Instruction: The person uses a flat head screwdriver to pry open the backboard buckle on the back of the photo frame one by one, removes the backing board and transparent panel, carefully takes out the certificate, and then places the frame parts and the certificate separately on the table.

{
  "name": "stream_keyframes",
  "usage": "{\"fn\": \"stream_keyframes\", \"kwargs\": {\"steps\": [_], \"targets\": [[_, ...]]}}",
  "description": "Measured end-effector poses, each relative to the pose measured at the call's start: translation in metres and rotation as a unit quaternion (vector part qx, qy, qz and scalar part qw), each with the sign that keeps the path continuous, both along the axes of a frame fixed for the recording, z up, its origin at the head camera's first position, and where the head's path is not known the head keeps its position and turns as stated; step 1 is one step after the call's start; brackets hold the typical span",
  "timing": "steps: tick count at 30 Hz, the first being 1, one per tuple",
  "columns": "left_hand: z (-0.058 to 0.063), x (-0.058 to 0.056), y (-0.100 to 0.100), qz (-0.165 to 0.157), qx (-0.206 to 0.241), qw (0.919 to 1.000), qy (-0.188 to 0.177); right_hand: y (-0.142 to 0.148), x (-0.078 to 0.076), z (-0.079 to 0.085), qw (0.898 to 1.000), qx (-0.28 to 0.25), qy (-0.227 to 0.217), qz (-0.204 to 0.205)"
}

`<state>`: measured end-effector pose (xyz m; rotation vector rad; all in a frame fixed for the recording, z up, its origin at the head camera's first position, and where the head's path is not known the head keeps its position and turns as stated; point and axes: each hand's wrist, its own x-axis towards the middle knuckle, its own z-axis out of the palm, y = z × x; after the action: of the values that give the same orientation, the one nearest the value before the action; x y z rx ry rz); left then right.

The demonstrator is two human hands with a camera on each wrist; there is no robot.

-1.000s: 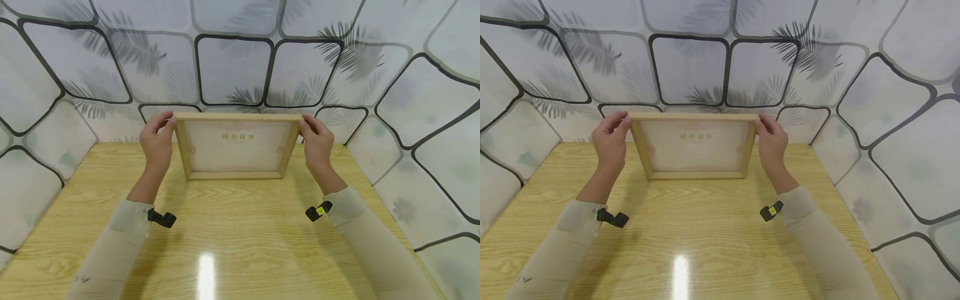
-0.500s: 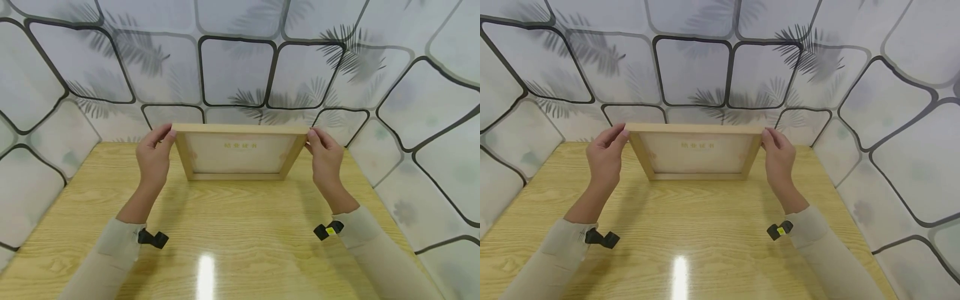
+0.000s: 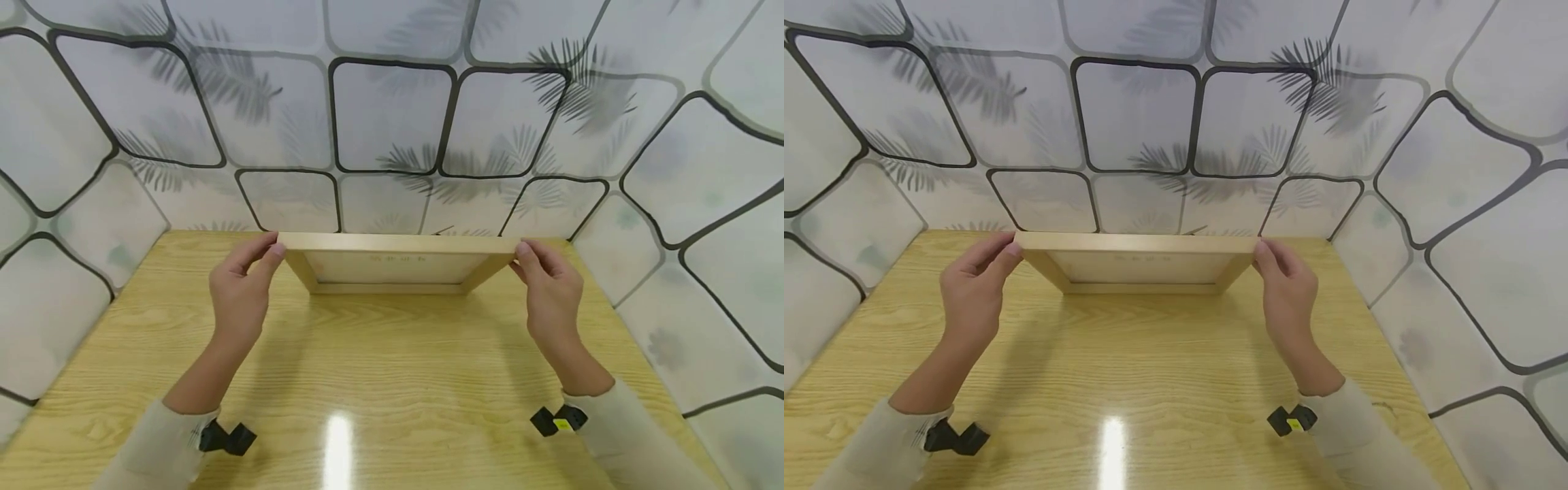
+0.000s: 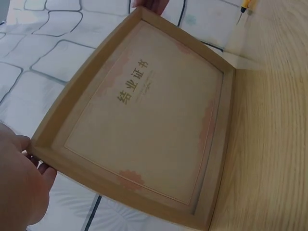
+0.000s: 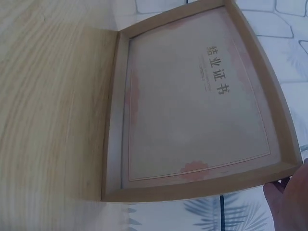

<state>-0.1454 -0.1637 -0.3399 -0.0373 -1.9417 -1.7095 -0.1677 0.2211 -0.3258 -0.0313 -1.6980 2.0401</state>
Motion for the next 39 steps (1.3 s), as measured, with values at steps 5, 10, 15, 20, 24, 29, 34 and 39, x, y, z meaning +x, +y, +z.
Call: {"fn": "stream_keyframes", "kwargs": {"steps": [5, 10, 15, 20, 24, 29, 34, 39], "targets": [[-0.004, 0.017, -0.002, -0.022, 0.015, 0.9993, -0.025, 0.003, 0.016, -0.008, 1.000, 0.005, -0.005, -0.001], [-0.006, 0.035, -0.003, -0.023, 0.019, 0.9974, -0.066, 0.004, 0.031, -0.015, 1.000, -0.009, -0.016, -0.002], [-0.011, 0.049, -0.005, -0.019, 0.021, 0.9945, -0.101, 0.002, 0.045, -0.021, 0.999, -0.009, -0.052, 0.002], [-0.023, 0.053, -0.006, -0.018, 0.009, 0.9921, -0.124, 0.002, 0.055, -0.028, 0.996, -0.020, -0.088, 0.001], [-0.035, 0.057, -0.008, -0.017, -0.007, 0.9875, -0.157, 0.002, 0.061, -0.036, 0.991, -0.043, -0.128, 0.008], [-0.047, 0.061, -0.007, -0.031, -0.004, 0.9809, -0.192, 0.004, 0.063, -0.048, 0.986, -0.059, -0.158, 0.004], [-0.057, 0.065, -0.005, -0.037, -0.005, 0.9739, -0.224, 0.008, 0.064, -0.059, 0.983, -0.051, -0.173, 0.012], [-0.067, 0.068, -0.006, -0.056, 0.001, 0.9665, -0.250, 0.011, 0.069, -0.069, 0.978, -0.019, -0.205, 0.041]]}}
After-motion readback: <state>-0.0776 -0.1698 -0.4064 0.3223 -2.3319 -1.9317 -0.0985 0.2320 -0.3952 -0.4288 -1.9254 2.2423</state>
